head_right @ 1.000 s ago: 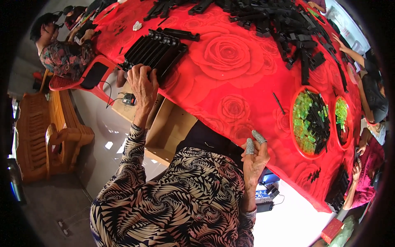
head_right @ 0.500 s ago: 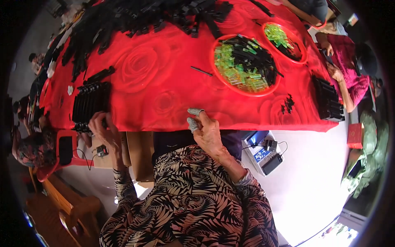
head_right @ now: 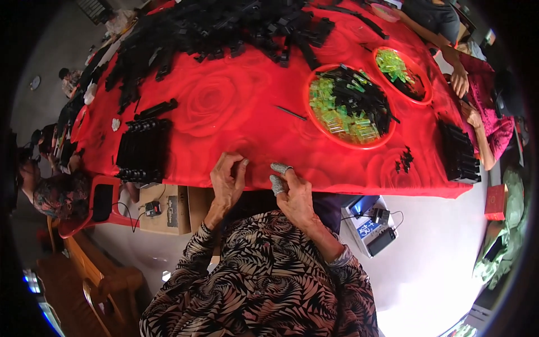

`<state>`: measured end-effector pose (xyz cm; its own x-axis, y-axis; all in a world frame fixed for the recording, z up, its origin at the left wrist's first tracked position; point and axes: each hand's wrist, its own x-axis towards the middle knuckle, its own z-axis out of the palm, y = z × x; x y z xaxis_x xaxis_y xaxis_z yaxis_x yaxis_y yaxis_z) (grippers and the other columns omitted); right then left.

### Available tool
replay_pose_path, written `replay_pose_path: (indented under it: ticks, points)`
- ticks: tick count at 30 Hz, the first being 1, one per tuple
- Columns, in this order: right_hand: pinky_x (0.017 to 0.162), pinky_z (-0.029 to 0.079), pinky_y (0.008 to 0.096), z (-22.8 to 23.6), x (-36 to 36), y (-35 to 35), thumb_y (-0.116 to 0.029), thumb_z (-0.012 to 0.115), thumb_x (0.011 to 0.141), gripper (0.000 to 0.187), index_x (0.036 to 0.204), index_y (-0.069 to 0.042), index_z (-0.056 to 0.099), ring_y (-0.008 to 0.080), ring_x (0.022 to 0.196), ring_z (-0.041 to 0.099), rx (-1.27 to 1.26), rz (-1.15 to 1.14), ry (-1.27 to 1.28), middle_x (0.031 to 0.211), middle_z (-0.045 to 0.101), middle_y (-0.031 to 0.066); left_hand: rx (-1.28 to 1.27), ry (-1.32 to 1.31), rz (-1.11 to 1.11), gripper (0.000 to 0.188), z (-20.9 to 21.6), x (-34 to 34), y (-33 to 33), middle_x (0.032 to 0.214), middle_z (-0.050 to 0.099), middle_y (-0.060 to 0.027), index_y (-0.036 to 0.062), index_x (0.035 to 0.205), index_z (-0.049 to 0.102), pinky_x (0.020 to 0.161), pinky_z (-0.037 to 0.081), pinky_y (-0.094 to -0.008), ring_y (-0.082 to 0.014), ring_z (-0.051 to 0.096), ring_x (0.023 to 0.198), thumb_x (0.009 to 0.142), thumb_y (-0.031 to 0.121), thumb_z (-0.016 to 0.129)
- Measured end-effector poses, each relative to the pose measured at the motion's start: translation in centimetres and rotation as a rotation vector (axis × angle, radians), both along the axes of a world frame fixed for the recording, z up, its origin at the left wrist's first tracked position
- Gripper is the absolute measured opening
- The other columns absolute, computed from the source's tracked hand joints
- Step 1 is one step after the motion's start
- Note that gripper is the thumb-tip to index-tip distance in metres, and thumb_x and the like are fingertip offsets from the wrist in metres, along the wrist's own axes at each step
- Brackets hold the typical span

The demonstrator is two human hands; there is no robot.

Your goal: The person assembles plastic parts by fitting small green and black pieces into black plastic components, then reaches across the table to sort and gather more plastic components from a pile.

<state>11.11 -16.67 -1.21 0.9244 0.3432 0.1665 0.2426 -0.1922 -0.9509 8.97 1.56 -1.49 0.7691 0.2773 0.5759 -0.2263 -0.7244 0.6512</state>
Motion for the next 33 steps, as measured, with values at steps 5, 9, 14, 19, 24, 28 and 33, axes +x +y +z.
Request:
replay_pose_path:
  ticks: [5,9,14,19,24,28,33]
  points:
    - [0.063,0.052,0.0328,-0.1,-0.1,0.0,0.008,0.059,0.083,0.027,0.110,0.006,0.057,0.0275,0.074,0.070,-0.010,-0.011,-0.037,0.088,0.068,0.0226,0.130,-0.072,0.035,0.013,-0.4,0.4,-0.3,0.081,0.060,-0.0109,0.0040,0.085,0.059,0.057,0.049,-0.0377,-0.0303,0.060,0.071,0.078,0.001,0.070]
    - [0.065,0.053,0.0339,-0.3,0.1,0.1,0.007,0.060,0.083,0.026,0.110,0.005,0.058,0.0292,0.079,0.070,-0.034,-0.003,-0.003,0.093,0.068,0.0227,0.144,-0.067,0.057,0.014,-0.7,0.4,-0.2,0.079,0.058,-0.0101,0.0048,0.085,0.059,0.056,0.048,-0.0381,-0.0298,0.059,0.071,0.078,0.003,0.070]
    - [0.067,0.054,0.0349,-0.4,0.2,0.1,0.006,0.061,0.084,0.025,0.109,0.006,0.058,0.0297,0.084,0.070,-0.028,0.003,-0.041,0.096,0.068,0.0224,0.173,-0.074,0.065,0.015,-0.8,0.5,-0.2,0.080,0.058,-0.0094,0.0057,0.086,0.059,0.056,0.048,-0.0381,-0.0293,0.059,0.071,0.077,0.004,0.071]
    - [0.069,0.055,0.0356,-0.6,0.2,0.1,0.005,0.061,0.085,0.024,0.109,0.006,0.057,0.0308,0.087,0.070,-0.034,0.005,-0.035,0.097,0.068,0.0221,0.195,-0.065,0.070,0.016,-0.8,0.5,-0.3,0.081,0.056,-0.0094,0.0062,0.087,0.059,0.056,0.048,-0.0377,-0.0290,0.058,0.072,0.077,0.005,0.071]
    - [0.072,0.056,0.0355,-0.7,0.1,0.1,0.004,0.059,0.086,0.024,0.110,0.006,0.058,0.0304,0.088,0.070,-0.042,0.009,-0.026,0.098,0.067,0.0214,0.197,-0.081,0.073,0.016,-0.9,0.4,-0.2,0.081,0.056,-0.0098,0.0058,0.087,0.059,0.056,0.048,-0.0376,-0.0291,0.058,0.072,0.076,0.005,0.071]
    - [0.072,0.056,0.0350,-0.6,0.0,0.1,0.004,0.059,0.086,0.024,0.110,0.006,0.058,0.0295,0.088,0.070,-0.032,0.003,-0.030,0.097,0.067,0.0211,0.193,-0.073,0.070,0.015,-0.8,0.3,-0.3,0.082,0.056,-0.0100,0.0056,0.088,0.060,0.057,0.048,-0.0374,-0.0293,0.058,0.073,0.076,0.005,0.071]
    - [0.072,0.056,0.0346,-0.9,0.0,0.2,0.004,0.060,0.086,0.024,0.109,0.005,0.059,0.0284,0.087,0.070,-0.012,-0.010,-0.039,0.097,0.068,0.0202,0.192,-0.069,0.074,0.015,-0.8,0.3,-0.3,0.082,0.056,-0.0101,0.0055,0.088,0.060,0.057,0.048,-0.0377,-0.0293,0.058,0.072,0.076,0.004,0.070]
